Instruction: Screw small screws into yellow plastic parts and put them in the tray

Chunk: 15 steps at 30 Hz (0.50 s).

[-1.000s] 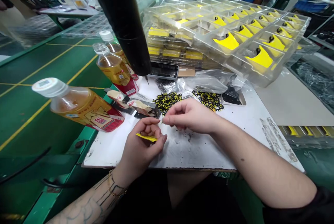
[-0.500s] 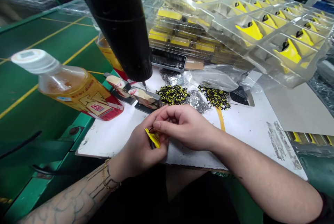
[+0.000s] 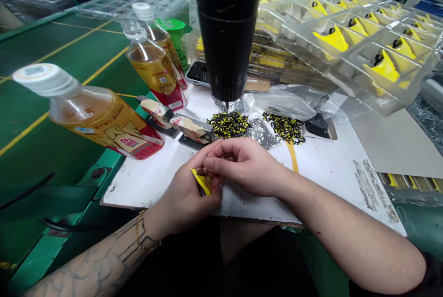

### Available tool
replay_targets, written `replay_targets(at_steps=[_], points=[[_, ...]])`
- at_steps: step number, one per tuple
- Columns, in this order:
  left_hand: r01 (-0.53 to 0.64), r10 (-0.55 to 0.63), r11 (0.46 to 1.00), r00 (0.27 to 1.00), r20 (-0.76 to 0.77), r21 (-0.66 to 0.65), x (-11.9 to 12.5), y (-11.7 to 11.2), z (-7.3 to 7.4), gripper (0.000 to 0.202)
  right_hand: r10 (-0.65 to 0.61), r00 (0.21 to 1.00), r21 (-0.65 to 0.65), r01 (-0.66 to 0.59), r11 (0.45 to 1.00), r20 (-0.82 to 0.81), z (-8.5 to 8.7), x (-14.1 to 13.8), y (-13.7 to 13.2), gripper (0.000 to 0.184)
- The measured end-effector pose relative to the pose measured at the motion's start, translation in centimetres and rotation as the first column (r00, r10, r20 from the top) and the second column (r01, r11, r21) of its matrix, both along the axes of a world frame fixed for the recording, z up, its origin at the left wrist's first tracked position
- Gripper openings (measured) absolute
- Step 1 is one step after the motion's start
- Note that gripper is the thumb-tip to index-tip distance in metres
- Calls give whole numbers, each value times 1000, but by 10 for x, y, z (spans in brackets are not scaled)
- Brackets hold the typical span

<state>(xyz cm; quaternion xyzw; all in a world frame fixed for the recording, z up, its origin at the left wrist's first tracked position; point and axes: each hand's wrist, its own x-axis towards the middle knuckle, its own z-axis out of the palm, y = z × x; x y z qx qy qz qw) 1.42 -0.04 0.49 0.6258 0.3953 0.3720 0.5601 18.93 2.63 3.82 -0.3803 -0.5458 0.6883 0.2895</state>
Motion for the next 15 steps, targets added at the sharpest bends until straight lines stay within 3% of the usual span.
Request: replay_targets(at_steps=[10,15], points=[[21,-23,997,999,-26,-74,-1,0,-9,98,-61,997,58,58,997,49,3,-2,-6,29],[13,-11,1000,994,-108,23,-2,0,-10,99,-47,999,18,47,999,23,3,-5,-9,27]])
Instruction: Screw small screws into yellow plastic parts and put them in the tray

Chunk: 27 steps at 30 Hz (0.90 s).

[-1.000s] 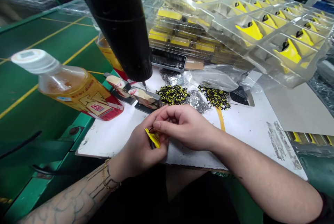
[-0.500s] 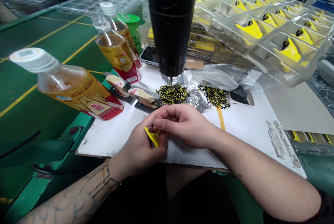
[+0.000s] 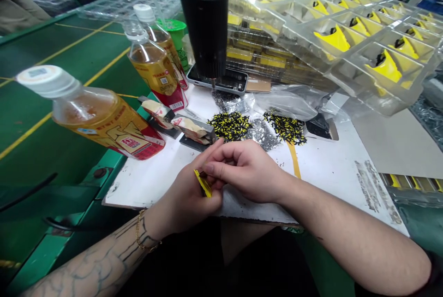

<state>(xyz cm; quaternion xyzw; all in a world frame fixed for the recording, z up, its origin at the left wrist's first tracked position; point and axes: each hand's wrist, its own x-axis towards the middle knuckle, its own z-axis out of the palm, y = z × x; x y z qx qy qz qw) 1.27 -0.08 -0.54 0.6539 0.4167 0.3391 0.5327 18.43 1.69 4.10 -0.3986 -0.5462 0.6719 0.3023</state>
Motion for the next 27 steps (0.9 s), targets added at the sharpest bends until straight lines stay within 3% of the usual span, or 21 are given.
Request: replay_targets(at_steps=[4,6,10,12,17,27], points=[[15,-15,1000,999,52,3,0,0,2,98,-23,998,44,20,999,61,-1,0,-2,30],[-34,33,999,995,96,9,2,0,2,90,-56,995,47,52,998,80,-1,1,0,32],[-238,237,971,958,164,-12,4,0,2,46,-193,979,-12,194,981,58,-1,6,9,37],[-286,281,958,952,124,19,5,-1,3,33,-234,971,-19,236,972,53,-2,8,13,39],[-304,317,925,948,-18,228,3,-5,4,37,-219,975,-1,219,976,44,-5,8,15,36],[-308,311,941,950,-4,137,4,-2,1,36,-233,967,35,230,972,102,-5,5,9,43]])
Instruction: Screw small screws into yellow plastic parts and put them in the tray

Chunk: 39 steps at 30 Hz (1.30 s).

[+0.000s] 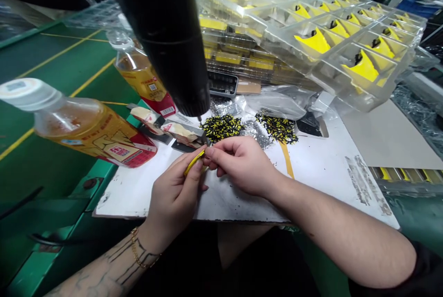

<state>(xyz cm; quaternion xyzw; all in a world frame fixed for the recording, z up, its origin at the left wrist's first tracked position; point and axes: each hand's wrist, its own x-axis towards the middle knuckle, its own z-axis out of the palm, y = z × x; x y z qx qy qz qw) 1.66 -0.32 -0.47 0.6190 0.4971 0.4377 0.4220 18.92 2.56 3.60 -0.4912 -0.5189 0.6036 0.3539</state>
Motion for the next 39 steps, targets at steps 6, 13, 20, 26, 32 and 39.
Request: replay_targets(at_steps=[6,13,20,26,32,39], points=[[116,-114,992,992,-45,40,-3,6,1,34,134,990,-25,-133,991,45,0,1,-3,44],[-10,43,987,979,202,-162,-2,8,4,30,101,994,-33,-100,994,30,4,5,5,33],[71,-27,992,931,363,-108,-2,0,-2,21,145,985,-3,-146,989,-90,7,4,0,25],[97,-70,993,934,351,-61,-3,0,-1,11,210,964,-13,-215,976,-165,5,8,2,20],[138,-139,990,925,353,29,-1,0,2,7,246,950,-60,-261,963,-191,4,11,3,25],[228,-189,971,916,355,-70,-5,0,2,10,273,950,-111,-291,950,-155,4,15,7,30]])
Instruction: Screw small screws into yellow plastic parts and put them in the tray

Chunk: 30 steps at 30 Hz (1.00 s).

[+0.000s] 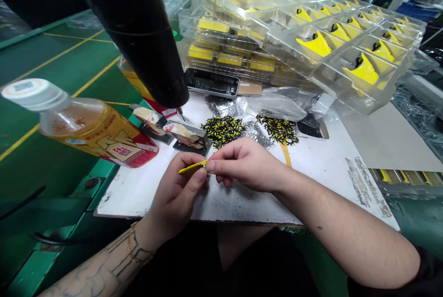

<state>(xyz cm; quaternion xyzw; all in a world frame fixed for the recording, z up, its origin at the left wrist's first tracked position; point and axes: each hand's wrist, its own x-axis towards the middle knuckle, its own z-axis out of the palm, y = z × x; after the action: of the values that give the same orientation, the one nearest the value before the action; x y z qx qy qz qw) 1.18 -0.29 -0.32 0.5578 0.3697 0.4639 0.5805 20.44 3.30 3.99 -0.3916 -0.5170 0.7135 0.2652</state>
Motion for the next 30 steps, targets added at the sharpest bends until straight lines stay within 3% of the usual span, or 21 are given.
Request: replay_targets(at_steps=[5,12,16,23,27,30], points=[[3,-3,1000,1000,21,-27,-1,0,-4,12,-46,998,45,45,998,32,-1,-3,-4,28],[-35,35,999,999,-4,29,0,0,-1,12,-73,997,96,70,993,32,1,-4,-7,18],[-49,48,998,998,-44,-26,-1,0,-3,16,-93,996,39,92,995,9,-1,-6,-7,18],[-69,80,989,994,77,-132,0,2,0,32,-159,987,-11,159,987,27,-5,-8,-4,23],[-116,138,966,987,82,-232,1,6,3,31,-246,958,108,232,967,146,-4,-3,1,32],[-115,150,958,982,116,-262,3,8,3,28,-401,903,305,342,889,156,-5,-1,4,34]])
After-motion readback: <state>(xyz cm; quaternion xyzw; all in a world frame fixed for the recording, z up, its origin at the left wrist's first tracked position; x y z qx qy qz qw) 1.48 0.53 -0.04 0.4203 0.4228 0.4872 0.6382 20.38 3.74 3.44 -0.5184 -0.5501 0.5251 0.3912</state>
